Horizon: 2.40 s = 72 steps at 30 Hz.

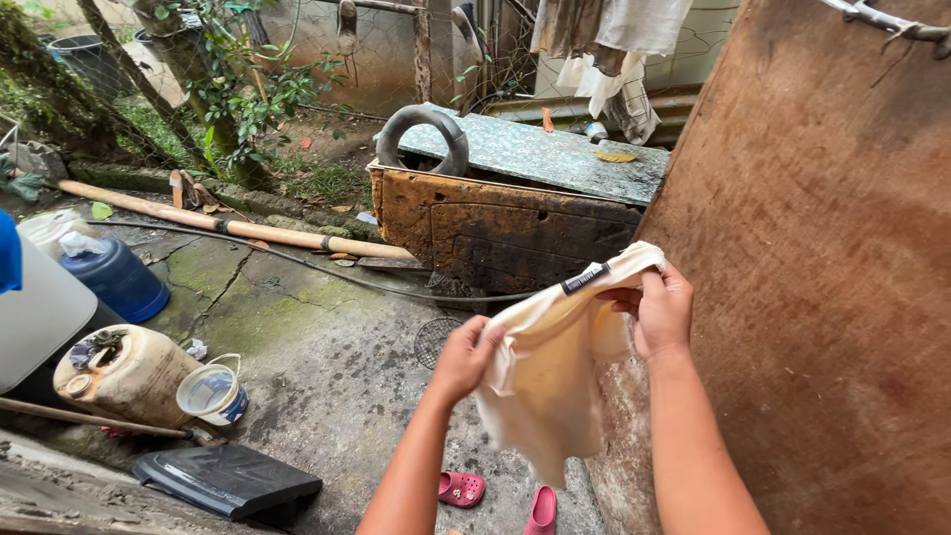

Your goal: The person picks up clothes from a chair, carries them outside, and loads them into a washing machine, pressing them down into the water by hand.

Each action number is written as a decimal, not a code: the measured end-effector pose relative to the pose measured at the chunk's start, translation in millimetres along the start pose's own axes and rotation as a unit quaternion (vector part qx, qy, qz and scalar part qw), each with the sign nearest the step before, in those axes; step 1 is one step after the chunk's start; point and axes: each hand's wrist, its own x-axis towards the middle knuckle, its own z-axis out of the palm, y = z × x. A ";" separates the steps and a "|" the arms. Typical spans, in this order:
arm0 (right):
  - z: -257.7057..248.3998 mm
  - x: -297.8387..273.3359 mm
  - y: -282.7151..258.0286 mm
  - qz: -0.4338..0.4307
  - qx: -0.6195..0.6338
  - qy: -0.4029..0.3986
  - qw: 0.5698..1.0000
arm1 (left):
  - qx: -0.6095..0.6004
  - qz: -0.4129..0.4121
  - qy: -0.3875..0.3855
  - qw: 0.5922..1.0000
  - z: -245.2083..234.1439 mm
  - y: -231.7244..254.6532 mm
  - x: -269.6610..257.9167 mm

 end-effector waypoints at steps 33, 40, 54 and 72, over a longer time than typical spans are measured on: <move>37.9 -44.0 19.1 0.224 0.134 -0.340 0.903 | 0.028 0.023 -0.105 0.994 7.8 125.1 -9.6; 30.2 -56.0 3.7 0.230 0.102 -0.329 0.910 | 0.111 0.026 -0.077 0.990 13.3 123.3 -15.9; -15.0 -39.5 71.1 0.245 -0.106 -0.419 0.868 | -0.314 0.005 0.035 0.949 -15.1 47.9 -0.3; 9.6 -42.9 39.8 0.171 0.100 -0.269 0.942 | -0.216 -0.006 0.112 0.970 -38.9 48.2 -24.4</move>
